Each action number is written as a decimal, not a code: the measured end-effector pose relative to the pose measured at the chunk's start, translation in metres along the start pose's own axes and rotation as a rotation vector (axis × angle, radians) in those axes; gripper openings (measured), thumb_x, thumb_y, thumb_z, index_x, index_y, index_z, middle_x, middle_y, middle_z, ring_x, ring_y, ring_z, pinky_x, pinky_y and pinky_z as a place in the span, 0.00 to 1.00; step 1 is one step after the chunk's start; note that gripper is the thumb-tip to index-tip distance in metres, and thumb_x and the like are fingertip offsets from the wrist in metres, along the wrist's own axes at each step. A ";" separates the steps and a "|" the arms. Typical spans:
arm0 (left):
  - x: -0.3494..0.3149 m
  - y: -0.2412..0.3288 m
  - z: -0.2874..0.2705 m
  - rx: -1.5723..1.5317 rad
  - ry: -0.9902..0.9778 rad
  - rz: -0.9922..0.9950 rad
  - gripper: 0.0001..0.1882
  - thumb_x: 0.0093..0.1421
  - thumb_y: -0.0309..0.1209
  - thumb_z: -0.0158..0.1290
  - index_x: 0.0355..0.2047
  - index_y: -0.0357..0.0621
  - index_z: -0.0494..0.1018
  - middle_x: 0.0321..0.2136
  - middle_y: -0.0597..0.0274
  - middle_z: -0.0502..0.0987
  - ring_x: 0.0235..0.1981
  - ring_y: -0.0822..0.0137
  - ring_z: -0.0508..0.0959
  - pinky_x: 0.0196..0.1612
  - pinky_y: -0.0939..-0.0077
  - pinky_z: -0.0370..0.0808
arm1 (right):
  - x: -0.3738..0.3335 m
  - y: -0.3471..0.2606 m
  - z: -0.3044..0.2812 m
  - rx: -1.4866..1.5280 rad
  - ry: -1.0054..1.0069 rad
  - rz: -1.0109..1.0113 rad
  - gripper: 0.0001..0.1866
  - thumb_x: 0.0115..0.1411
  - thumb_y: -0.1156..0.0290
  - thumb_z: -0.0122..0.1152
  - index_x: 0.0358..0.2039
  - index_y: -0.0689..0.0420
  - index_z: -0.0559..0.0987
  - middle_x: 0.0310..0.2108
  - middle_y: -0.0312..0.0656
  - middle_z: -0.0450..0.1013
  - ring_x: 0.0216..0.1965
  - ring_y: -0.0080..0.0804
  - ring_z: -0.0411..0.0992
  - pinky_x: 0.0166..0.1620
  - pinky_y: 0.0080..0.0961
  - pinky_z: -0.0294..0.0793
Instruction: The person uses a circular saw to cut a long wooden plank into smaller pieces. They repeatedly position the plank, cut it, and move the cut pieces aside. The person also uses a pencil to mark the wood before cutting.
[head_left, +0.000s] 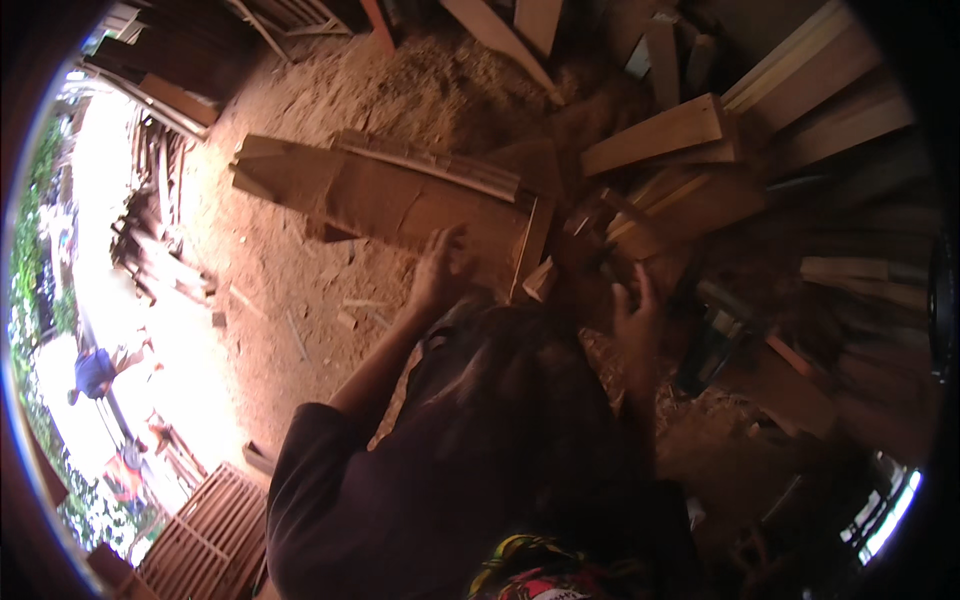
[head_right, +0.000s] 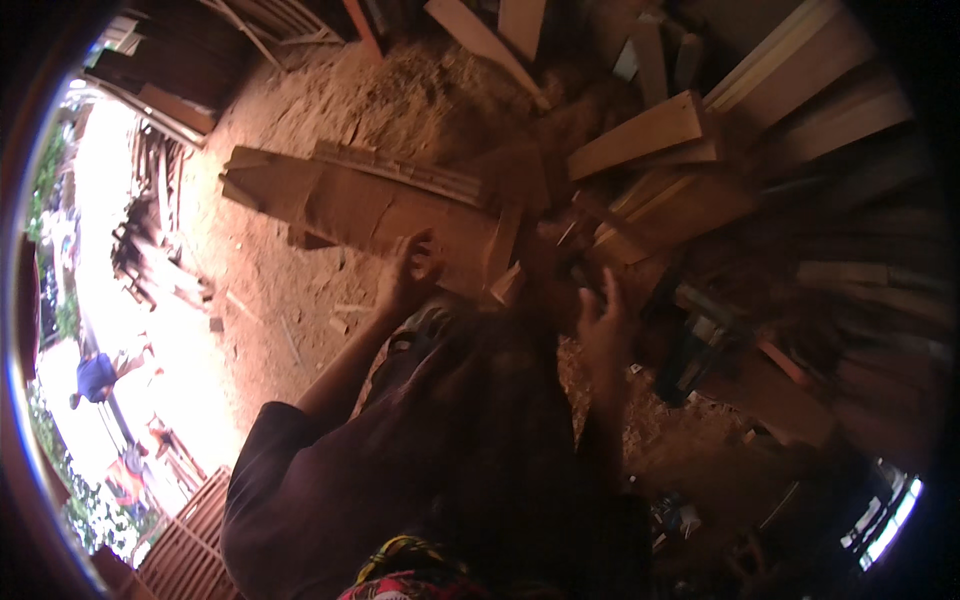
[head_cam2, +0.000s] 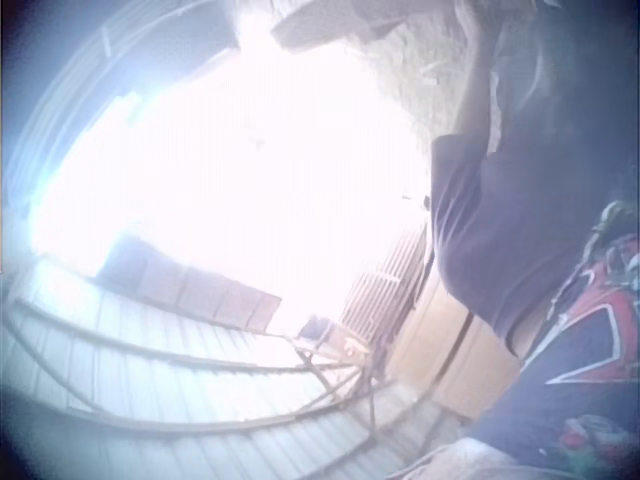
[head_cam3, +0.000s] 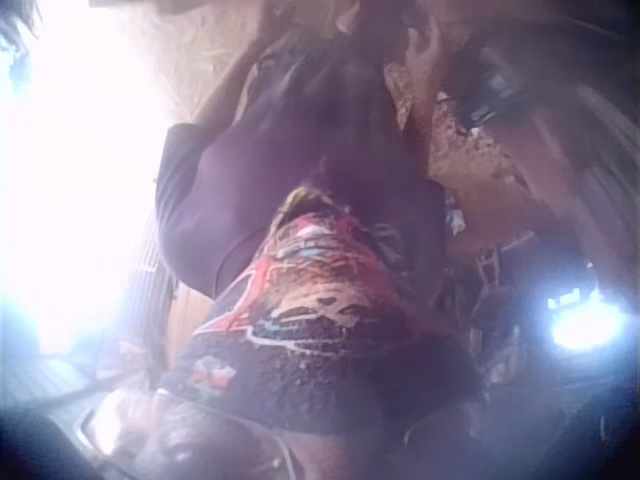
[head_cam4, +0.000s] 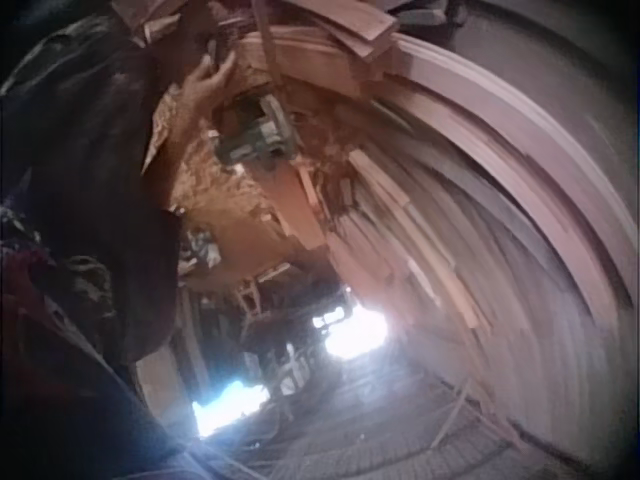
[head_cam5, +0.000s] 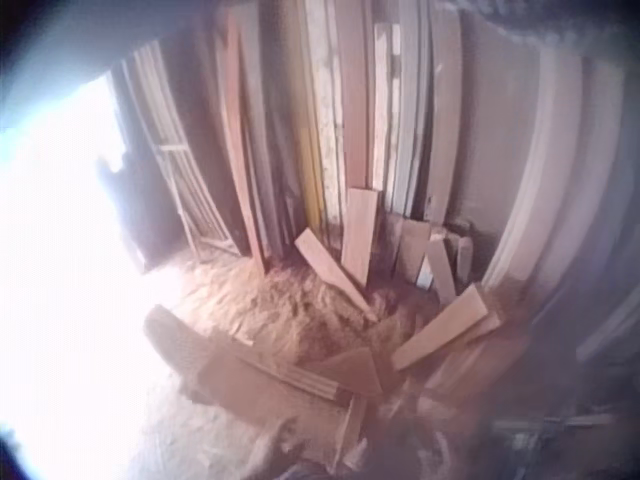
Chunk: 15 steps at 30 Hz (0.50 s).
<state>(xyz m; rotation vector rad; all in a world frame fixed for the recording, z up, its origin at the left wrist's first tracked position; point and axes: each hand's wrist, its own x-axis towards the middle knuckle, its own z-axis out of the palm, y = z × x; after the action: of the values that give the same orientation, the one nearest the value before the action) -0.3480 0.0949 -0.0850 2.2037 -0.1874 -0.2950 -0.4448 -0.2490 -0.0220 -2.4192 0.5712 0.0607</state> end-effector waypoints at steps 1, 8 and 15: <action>0.010 -0.006 -0.009 -0.016 0.027 0.029 0.37 0.59 0.28 0.69 0.68 0.43 0.68 0.61 0.46 0.73 0.58 0.47 0.77 0.58 0.55 0.79 | 0.007 -0.017 0.009 0.069 -0.023 0.006 0.29 0.69 0.62 0.67 0.68 0.57 0.74 0.57 0.54 0.76 0.55 0.55 0.77 0.61 0.46 0.76; 0.119 0.046 -0.074 0.433 0.013 0.493 0.29 0.61 0.36 0.65 0.61 0.42 0.73 0.59 0.48 0.75 0.62 0.52 0.75 0.67 0.51 0.65 | 0.080 -0.084 0.110 0.088 -0.018 -0.407 0.35 0.65 0.60 0.72 0.69 0.57 0.71 0.63 0.54 0.72 0.60 0.56 0.74 0.65 0.48 0.74; 0.186 0.006 -0.048 0.657 -0.462 0.522 0.17 0.61 0.33 0.59 0.49 0.42 0.81 0.42 0.54 0.85 0.49 0.50 0.85 0.65 0.48 0.69 | 0.102 -0.137 0.130 0.048 -0.181 -0.178 0.34 0.61 0.60 0.76 0.63 0.63 0.75 0.57 0.56 0.76 0.58 0.59 0.76 0.62 0.45 0.76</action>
<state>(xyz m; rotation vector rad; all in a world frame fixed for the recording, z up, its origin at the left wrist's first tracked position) -0.1564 0.0836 -0.0790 2.5695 -1.2400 -0.4904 -0.2828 -0.1138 -0.0639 -2.3759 0.2721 0.1859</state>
